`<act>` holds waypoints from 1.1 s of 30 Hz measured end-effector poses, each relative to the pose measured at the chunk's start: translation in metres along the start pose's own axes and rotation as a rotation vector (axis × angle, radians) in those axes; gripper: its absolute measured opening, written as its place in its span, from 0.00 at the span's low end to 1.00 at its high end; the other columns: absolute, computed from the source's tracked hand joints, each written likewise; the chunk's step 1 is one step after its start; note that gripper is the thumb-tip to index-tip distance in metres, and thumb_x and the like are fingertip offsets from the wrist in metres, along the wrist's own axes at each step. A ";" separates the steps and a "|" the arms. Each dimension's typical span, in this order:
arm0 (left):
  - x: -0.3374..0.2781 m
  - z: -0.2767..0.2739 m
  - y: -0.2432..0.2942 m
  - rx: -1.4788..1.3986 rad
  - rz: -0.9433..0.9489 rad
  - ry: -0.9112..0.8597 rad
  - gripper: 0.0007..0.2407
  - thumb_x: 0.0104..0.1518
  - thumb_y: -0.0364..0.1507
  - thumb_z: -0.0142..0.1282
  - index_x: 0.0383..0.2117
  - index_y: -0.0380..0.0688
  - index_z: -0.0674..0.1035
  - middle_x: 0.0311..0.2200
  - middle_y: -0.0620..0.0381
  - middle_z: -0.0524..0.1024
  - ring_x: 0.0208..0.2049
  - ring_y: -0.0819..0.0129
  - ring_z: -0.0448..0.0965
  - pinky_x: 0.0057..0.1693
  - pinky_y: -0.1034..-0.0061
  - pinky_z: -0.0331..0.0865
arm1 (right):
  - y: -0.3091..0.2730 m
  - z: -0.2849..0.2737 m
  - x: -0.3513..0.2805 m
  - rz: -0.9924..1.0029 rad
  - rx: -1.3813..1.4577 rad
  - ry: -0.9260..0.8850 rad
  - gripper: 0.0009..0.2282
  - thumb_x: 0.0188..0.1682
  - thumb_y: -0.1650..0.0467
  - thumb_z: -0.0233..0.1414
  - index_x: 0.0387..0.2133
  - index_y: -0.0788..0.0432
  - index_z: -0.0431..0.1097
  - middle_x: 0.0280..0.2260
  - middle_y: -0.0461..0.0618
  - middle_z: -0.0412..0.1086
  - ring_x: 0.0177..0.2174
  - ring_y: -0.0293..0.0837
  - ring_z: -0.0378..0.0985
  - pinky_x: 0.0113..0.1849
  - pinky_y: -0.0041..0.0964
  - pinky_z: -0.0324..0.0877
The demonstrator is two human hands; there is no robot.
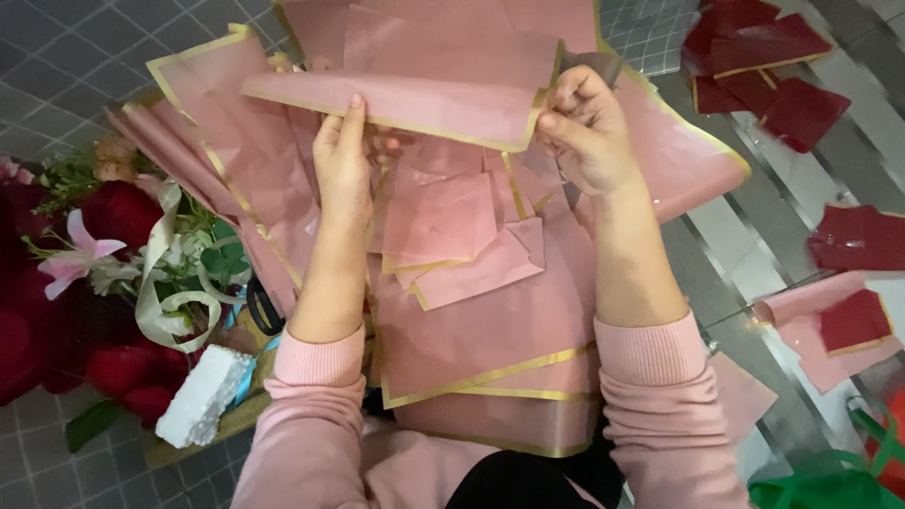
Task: The person arranges a bouquet of small pink flowers, uses tape and scissors to secure pink wrapping paper with gold trim, and folds multiple layers of paper around the bouquet.
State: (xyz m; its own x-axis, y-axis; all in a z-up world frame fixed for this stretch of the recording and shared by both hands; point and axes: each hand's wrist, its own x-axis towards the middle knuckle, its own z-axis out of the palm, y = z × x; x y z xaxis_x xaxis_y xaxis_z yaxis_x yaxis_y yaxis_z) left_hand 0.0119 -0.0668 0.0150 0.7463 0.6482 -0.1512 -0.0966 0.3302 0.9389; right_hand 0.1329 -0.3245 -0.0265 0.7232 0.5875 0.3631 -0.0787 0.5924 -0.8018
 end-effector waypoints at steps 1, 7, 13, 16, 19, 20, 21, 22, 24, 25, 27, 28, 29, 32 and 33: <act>0.000 -0.004 0.000 -0.001 0.004 -0.001 0.10 0.59 0.38 0.58 0.31 0.46 0.75 0.23 0.55 0.80 0.19 0.72 0.79 0.22 0.84 0.61 | 0.001 -0.001 0.001 -0.003 -0.001 -0.003 0.11 0.53 0.76 0.57 0.37 0.50 0.61 0.26 0.39 0.59 0.21 0.32 0.62 0.24 0.25 0.59; -0.023 -0.037 -0.022 0.441 0.391 0.235 0.40 0.65 0.48 0.55 0.73 0.55 0.39 0.77 0.57 0.30 0.78 0.62 0.32 0.77 0.58 0.30 | 0.000 0.004 0.002 0.018 -0.031 0.150 0.12 0.54 0.78 0.56 0.33 0.49 0.61 0.28 0.45 0.69 0.29 0.37 0.76 0.28 0.25 0.67; -0.067 0.029 0.010 1.247 1.284 -0.310 0.22 0.67 0.49 0.41 0.57 0.48 0.73 0.58 0.49 0.67 0.58 0.49 0.71 0.60 0.51 0.69 | 0.014 0.018 0.004 0.048 0.084 0.125 0.14 0.52 0.80 0.57 0.32 0.52 0.58 0.27 0.49 0.69 0.30 0.43 0.80 0.27 0.28 0.72; -0.057 0.043 0.003 1.301 1.429 -0.383 0.16 0.64 0.35 0.63 0.56 0.49 0.77 0.54 0.56 0.77 0.57 0.60 0.77 0.59 0.64 0.61 | 0.012 0.026 0.001 0.115 0.075 0.140 0.14 0.51 0.81 0.58 0.32 0.51 0.60 0.32 0.49 0.74 0.25 0.38 0.79 0.22 0.22 0.66; -0.045 0.053 0.007 1.243 1.539 -0.375 0.08 0.67 0.31 0.59 0.49 0.48 0.81 0.47 0.60 0.79 0.49 0.64 0.80 0.55 0.68 0.65 | 0.008 0.026 0.003 0.061 -0.051 0.118 0.14 0.52 0.77 0.59 0.32 0.50 0.58 0.24 0.45 0.68 0.21 0.35 0.67 0.23 0.25 0.60; -0.042 0.056 0.009 1.189 1.606 -0.357 0.06 0.66 0.30 0.61 0.45 0.48 0.83 0.45 0.61 0.81 0.47 0.64 0.79 0.53 0.69 0.66 | 0.008 0.024 0.004 0.037 -0.058 0.160 0.14 0.52 0.78 0.59 0.32 0.49 0.59 0.24 0.43 0.66 0.20 0.33 0.65 0.22 0.24 0.60; -0.040 0.057 0.010 1.133 1.664 -0.345 0.03 0.65 0.29 0.63 0.41 0.49 0.84 0.43 0.62 0.82 0.45 0.65 0.79 0.50 0.70 0.68 | 0.010 0.021 0.002 0.020 -0.065 0.207 0.14 0.51 0.78 0.59 0.32 0.49 0.60 0.23 0.41 0.64 0.20 0.32 0.63 0.22 0.23 0.60; -0.039 0.058 0.013 1.133 1.663 -0.352 0.03 0.65 0.29 0.63 0.41 0.49 0.84 0.43 0.62 0.82 0.45 0.65 0.79 0.50 0.70 0.68 | 0.008 0.023 0.002 0.020 -0.064 0.213 0.14 0.51 0.78 0.59 0.32 0.49 0.60 0.23 0.41 0.64 0.20 0.32 0.63 0.22 0.23 0.60; -0.036 0.059 0.018 1.215 1.687 -0.462 0.12 0.67 0.38 0.55 0.47 0.46 0.81 0.47 0.59 0.80 0.48 0.62 0.79 0.50 0.67 0.67 | 0.006 0.025 0.003 -0.004 0.022 0.178 0.13 0.53 0.76 0.59 0.32 0.48 0.59 0.26 0.44 0.67 0.19 0.32 0.59 0.22 0.23 0.58; -0.036 0.062 0.021 1.216 1.684 -0.461 0.12 0.67 0.38 0.55 0.47 0.46 0.81 0.47 0.59 0.80 0.48 0.62 0.79 0.50 0.67 0.67 | 0.005 0.029 0.003 -0.001 0.022 0.177 0.13 0.53 0.76 0.59 0.32 0.48 0.59 0.26 0.44 0.67 0.19 0.32 0.59 0.22 0.23 0.58; -0.035 0.068 0.027 1.125 1.798 -0.371 0.01 0.65 0.28 0.60 0.35 0.49 0.82 0.39 0.64 0.80 0.40 0.66 0.78 0.44 0.72 0.65 | 0.001 0.039 0.005 -0.027 0.243 0.049 0.10 0.54 0.78 0.55 0.33 0.50 0.62 0.22 0.42 0.58 0.19 0.34 0.56 0.23 0.26 0.54; -0.032 0.067 0.028 1.126 1.797 -0.369 0.01 0.65 0.28 0.60 0.35 0.49 0.82 0.39 0.64 0.80 0.40 0.66 0.78 0.44 0.72 0.65 | 0.006 0.036 0.005 -0.025 0.243 0.047 0.10 0.54 0.78 0.55 0.33 0.50 0.62 0.22 0.42 0.58 0.19 0.34 0.56 0.23 0.26 0.54; -0.030 0.067 0.029 1.107 1.760 -0.418 0.03 0.65 0.27 0.58 0.34 0.47 0.82 0.38 0.62 0.80 0.42 0.63 0.79 0.45 0.70 0.66 | 0.011 0.033 0.006 -0.028 0.223 0.094 0.11 0.54 0.79 0.56 0.32 0.51 0.62 0.29 0.50 0.67 0.17 0.33 0.56 0.22 0.25 0.53; -0.026 0.069 0.034 1.067 1.570 -0.531 0.05 0.67 0.28 0.52 0.33 0.45 0.78 0.35 0.58 0.80 0.41 0.57 0.80 0.44 0.66 0.67 | 0.014 0.034 0.006 -0.044 0.066 0.180 0.13 0.52 0.79 0.58 0.31 0.51 0.60 0.32 0.56 0.75 0.16 0.33 0.56 0.20 0.26 0.52; -0.026 0.070 0.036 1.045 1.413 -0.592 0.06 0.68 0.29 0.49 0.33 0.44 0.75 0.33 0.55 0.79 0.38 0.55 0.81 0.42 0.63 0.67 | 0.013 0.037 0.005 -0.053 -0.067 0.219 0.15 0.52 0.77 0.59 0.31 0.50 0.57 0.30 0.54 0.75 0.17 0.33 0.56 0.20 0.27 0.52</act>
State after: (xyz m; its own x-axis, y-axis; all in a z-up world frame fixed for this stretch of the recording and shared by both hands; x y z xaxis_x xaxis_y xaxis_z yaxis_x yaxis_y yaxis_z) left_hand 0.0349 -0.1193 0.0745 0.6098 -0.3395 0.7161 -0.5521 -0.8303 0.0764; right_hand 0.1102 -0.2935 -0.0175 0.8575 0.4184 0.2994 0.0039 0.5766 -0.8170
